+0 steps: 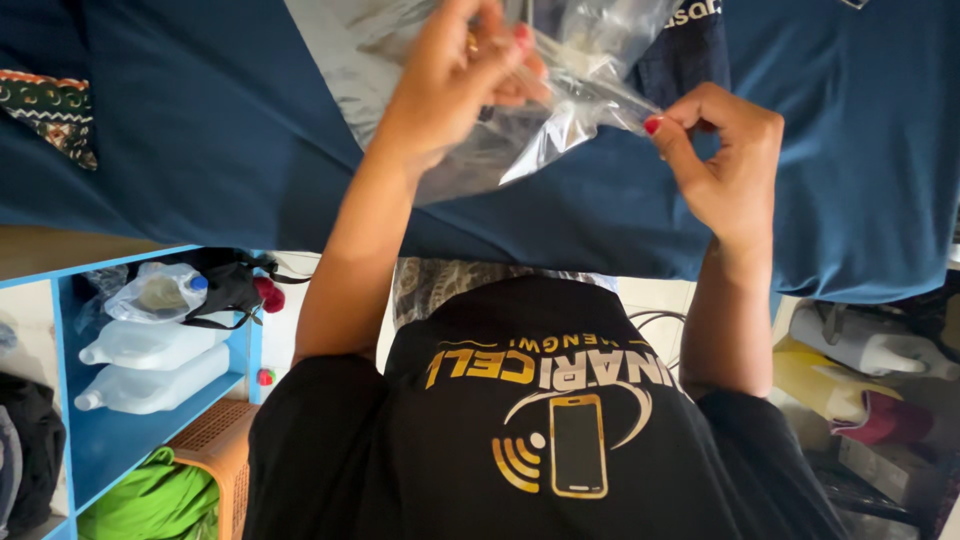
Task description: The person irons a dark navy shirt on an ironing table using a charcoal iron, smoothing the fabric by hand and repositioning the shirt to press different sections. They then fold the shirt, place it into a clear plastic bag, and seal the bag before handling other garments.
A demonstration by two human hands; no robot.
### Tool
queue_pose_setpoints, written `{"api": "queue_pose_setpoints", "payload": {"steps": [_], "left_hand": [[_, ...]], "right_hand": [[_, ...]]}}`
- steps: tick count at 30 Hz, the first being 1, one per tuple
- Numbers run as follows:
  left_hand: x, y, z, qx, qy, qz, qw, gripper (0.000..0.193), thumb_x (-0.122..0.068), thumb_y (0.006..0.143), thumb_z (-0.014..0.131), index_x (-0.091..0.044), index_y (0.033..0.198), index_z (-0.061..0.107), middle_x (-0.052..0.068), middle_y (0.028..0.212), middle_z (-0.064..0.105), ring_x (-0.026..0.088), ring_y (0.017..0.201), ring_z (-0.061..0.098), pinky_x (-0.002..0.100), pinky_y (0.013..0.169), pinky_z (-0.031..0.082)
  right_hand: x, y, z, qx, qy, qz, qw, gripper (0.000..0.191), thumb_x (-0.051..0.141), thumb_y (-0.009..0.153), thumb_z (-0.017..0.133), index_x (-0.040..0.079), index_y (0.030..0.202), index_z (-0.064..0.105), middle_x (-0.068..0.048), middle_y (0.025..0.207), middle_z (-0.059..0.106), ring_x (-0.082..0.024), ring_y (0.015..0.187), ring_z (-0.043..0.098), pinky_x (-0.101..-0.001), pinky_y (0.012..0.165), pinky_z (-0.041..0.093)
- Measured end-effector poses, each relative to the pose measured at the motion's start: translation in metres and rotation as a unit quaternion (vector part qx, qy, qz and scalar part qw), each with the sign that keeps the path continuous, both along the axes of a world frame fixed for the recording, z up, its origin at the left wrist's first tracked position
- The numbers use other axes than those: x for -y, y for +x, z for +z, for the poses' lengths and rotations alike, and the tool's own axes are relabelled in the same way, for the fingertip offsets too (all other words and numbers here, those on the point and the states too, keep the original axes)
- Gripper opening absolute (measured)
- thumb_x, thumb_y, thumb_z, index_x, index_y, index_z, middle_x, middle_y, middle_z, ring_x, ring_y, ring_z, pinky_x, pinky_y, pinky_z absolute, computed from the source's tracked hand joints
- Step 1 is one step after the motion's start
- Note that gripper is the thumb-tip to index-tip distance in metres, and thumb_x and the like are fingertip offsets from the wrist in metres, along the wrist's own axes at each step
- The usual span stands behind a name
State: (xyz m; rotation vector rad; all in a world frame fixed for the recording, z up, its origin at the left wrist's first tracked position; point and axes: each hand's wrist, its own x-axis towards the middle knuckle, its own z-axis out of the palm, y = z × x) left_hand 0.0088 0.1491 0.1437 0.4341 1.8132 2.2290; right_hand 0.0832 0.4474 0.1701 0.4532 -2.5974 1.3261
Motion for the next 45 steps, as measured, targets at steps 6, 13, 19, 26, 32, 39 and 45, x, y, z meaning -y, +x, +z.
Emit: {"api": "queue_pose_setpoints", "payload": {"steps": [6, 13, 19, 26, 32, 39, 45], "left_hand": [[0.077, -0.028, -0.021, 0.073, 0.255, 0.065, 0.962, 0.016, -0.015, 0.108, 0.059, -0.003, 0.101, 0.066, 0.013, 0.09, 0.072, 0.027, 0.085, 0.076, 0.042, 0.077, 0.064], [0.106, -0.008, 0.001, 0.022, 0.27, 0.135, 0.953, 0.016, -0.004, 0.1, 0.073, -0.012, 0.107, 0.061, 0.0, 0.095, 0.063, 0.01, 0.072, 0.055, 0.026, 0.064, 0.043], [0.02, 0.002, 0.014, -0.155, 0.034, 0.117, 0.98, 0.04, -0.02, 0.096, 0.077, -0.009, 0.127, 0.055, -0.007, 0.091, 0.05, 0.003, 0.077, 0.045, 0.024, 0.068, 0.038], [0.029, 0.012, 0.054, -0.259, -0.209, 0.196, 0.922, 0.043, -0.041, 0.101, 0.084, -0.011, 0.119, 0.059, 0.003, 0.092, 0.055, 0.015, 0.083, 0.053, 0.031, 0.076, 0.044], [0.015, 0.025, 0.058, -0.437, -0.413, 0.183, 0.778, 0.078, -0.057, 0.071, 0.088, -0.012, 0.13, 0.061, 0.007, 0.099, 0.061, 0.024, 0.096, 0.06, 0.037, 0.072, 0.051], [0.045, -0.011, 0.037, -0.248, -0.481, 0.242, 0.805, 0.01, -0.017, 0.093, 0.071, -0.02, 0.097, 0.08, 0.003, 0.079, 0.069, 0.025, 0.071, 0.067, 0.043, 0.065, 0.051], [0.071, -0.021, 0.013, -0.38, -0.326, 0.213, 0.839, 0.01, -0.001, 0.097, 0.061, -0.008, 0.103, 0.061, 0.015, 0.092, 0.066, 0.039, 0.087, 0.064, 0.05, 0.074, 0.048]], "right_hand": [[-0.054, 0.007, -0.033, -0.018, 0.021, -0.095, 0.995, 0.012, -0.006, 0.106, 0.076, -0.006, 0.095, 0.07, -0.008, 0.084, 0.07, -0.009, 0.074, 0.064, -0.0217, 0.069, 0.048], [-0.07, 0.022, -0.028, 0.072, -0.036, -0.098, 0.992, 0.029, -0.003, 0.099, 0.081, 0.0, 0.12, 0.061, -0.006, 0.109, 0.068, -0.013, 0.096, 0.066, -0.0235, 0.082, 0.049], [0.01, 0.01, 0.022, -0.01, -0.078, 0.084, 0.993, 0.088, 0.012, 0.07, 0.089, 0.006, 0.143, 0.04, -0.013, 0.15, 0.046, -0.023, 0.126, 0.056, -0.0326, 0.101, 0.048], [0.054, -0.019, 0.028, -0.108, 0.113, -0.056, 0.986, 0.029, -0.006, 0.098, 0.069, 0.006, 0.122, 0.058, -0.014, 0.114, 0.075, -0.018, 0.072, 0.071, -0.0317, 0.059, 0.052], [0.018, -0.025, 0.031, -0.138, -0.025, -0.1, 0.985, 0.031, 0.004, 0.112, 0.071, -0.004, 0.129, 0.047, -0.011, 0.101, 0.073, -0.013, 0.074, 0.065, -0.0251, 0.058, 0.037], [-0.023, -0.046, 0.019, -0.129, 0.028, -0.123, 0.984, 0.037, 0.017, 0.102, 0.086, -0.001, 0.124, 0.062, -0.011, 0.096, 0.071, -0.013, 0.063, 0.054, -0.025, 0.052, 0.03], [-0.032, -0.027, 0.032, -0.277, 0.182, -0.115, 0.936, 0.065, 0.039, 0.091, 0.092, 0.0, 0.131, 0.059, -0.017, 0.119, 0.063, -0.026, 0.106, 0.06, -0.0417, 0.086, 0.047]]}}
